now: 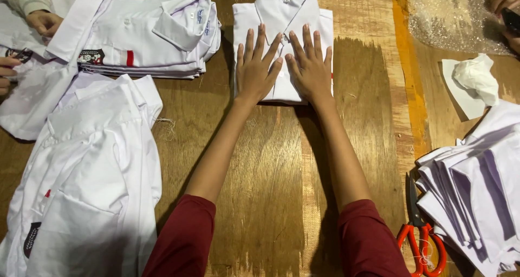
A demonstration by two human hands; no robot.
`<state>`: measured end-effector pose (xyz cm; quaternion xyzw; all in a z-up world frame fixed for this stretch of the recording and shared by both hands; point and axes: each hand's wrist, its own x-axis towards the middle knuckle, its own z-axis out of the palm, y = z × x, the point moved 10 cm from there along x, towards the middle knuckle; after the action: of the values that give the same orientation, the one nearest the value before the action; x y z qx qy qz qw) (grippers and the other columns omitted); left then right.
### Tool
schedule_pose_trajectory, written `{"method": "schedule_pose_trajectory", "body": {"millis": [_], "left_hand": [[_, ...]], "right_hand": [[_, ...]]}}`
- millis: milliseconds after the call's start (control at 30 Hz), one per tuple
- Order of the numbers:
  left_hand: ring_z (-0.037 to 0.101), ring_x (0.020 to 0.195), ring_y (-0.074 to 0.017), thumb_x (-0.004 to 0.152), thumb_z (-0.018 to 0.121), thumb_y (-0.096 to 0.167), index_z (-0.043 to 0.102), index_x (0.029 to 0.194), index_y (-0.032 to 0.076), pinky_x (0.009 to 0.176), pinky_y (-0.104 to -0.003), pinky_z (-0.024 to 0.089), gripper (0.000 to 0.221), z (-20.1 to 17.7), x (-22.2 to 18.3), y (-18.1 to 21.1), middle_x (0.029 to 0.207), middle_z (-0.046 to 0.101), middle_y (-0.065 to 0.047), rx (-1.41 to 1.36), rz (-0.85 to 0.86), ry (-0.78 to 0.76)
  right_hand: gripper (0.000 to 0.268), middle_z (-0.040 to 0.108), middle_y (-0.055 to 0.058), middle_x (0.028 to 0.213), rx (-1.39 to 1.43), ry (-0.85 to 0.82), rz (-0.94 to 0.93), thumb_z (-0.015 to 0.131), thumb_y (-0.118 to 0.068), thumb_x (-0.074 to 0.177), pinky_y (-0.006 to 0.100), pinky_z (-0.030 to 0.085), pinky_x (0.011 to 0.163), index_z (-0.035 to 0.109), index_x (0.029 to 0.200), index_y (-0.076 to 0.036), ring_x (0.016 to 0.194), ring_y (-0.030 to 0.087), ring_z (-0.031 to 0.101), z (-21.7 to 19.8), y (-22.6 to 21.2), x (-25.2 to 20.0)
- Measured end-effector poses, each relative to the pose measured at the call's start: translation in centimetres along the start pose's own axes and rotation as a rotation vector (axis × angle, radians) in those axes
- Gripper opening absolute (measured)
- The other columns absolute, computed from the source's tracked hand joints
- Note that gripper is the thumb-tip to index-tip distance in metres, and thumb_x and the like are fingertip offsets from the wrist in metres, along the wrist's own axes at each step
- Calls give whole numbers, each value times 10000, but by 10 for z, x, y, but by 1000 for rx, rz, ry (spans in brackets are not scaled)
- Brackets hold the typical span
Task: Folding white shirts and using scissors to trim excess threads from the fabric near the pocket area.
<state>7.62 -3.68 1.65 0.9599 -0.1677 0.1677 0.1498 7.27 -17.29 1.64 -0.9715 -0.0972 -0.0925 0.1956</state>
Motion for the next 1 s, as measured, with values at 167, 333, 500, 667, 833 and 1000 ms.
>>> {"method": "schedule_pose_trajectory", "body": {"millis": [167, 333, 500, 667, 833, 1000], "left_hand": [[20, 1606, -287, 1129, 322, 562, 161, 1652, 403, 1290, -531, 74, 570, 19, 6, -10, 1725, -2, -48, -40, -54, -87], [62, 1577, -307, 1087, 286, 587, 165, 1616, 425, 1251, -528, 65, 567, 32, 14, -15, 1710, 194, -114, -54, -72, -112], [-47, 1583, -311, 1095, 118, 620, 3, 1617, 442, 1256, -606, -13, 564, 37, 12, -16, 1724, -43, -85, 5, -91, -244], [122, 1570, -329, 1120, 328, 432, 200, 1649, 225, 1255, -565, 91, 582, -20, -58, 27, 1699, 122, -151, 65, 42, 21], [76, 1601, -306, 1084, 342, 346, 193, 1650, 70, 1258, -572, 46, 648, -68, -186, 56, 1729, 82, -162, -80, 99, -116], [41, 1591, -331, 1077, 160, 400, 129, 1643, 34, 1240, -578, 5, 675, -72, -290, 57, 1724, 42, -178, -150, -11, -503]], "right_hand": [[622, 21, -28, 1723, 7, -87, 68, 150, -600, 1072, 609, 17, 1246, 151, 1649, -366, 1596, 246, 11, 0, -5, 4], [636, 51, -39, 1722, 36, -139, 109, 161, -603, 1046, 609, 2, 1237, 173, 1637, -368, 1596, 255, 33, -2, -6, 6], [609, 61, -22, 1712, 71, -100, 50, 137, -568, 1079, 611, -2, 1244, 197, 1641, -341, 1581, 258, 28, -3, -3, 4], [522, 299, 92, 1667, -100, 114, -139, 303, -327, 1124, 609, 213, 1181, 385, 1591, -108, 1536, 292, 195, -46, -55, -64], [564, 351, 127, 1658, -208, 55, -237, 497, -244, 1053, 573, 357, 1148, 410, 1578, -58, 1521, 298, 321, -17, -72, -190], [572, 263, 95, 1698, -159, -268, -199, 332, -362, 1106, 545, 293, 1174, 321, 1605, -82, 1550, 279, 247, 1, -101, -290]]}}
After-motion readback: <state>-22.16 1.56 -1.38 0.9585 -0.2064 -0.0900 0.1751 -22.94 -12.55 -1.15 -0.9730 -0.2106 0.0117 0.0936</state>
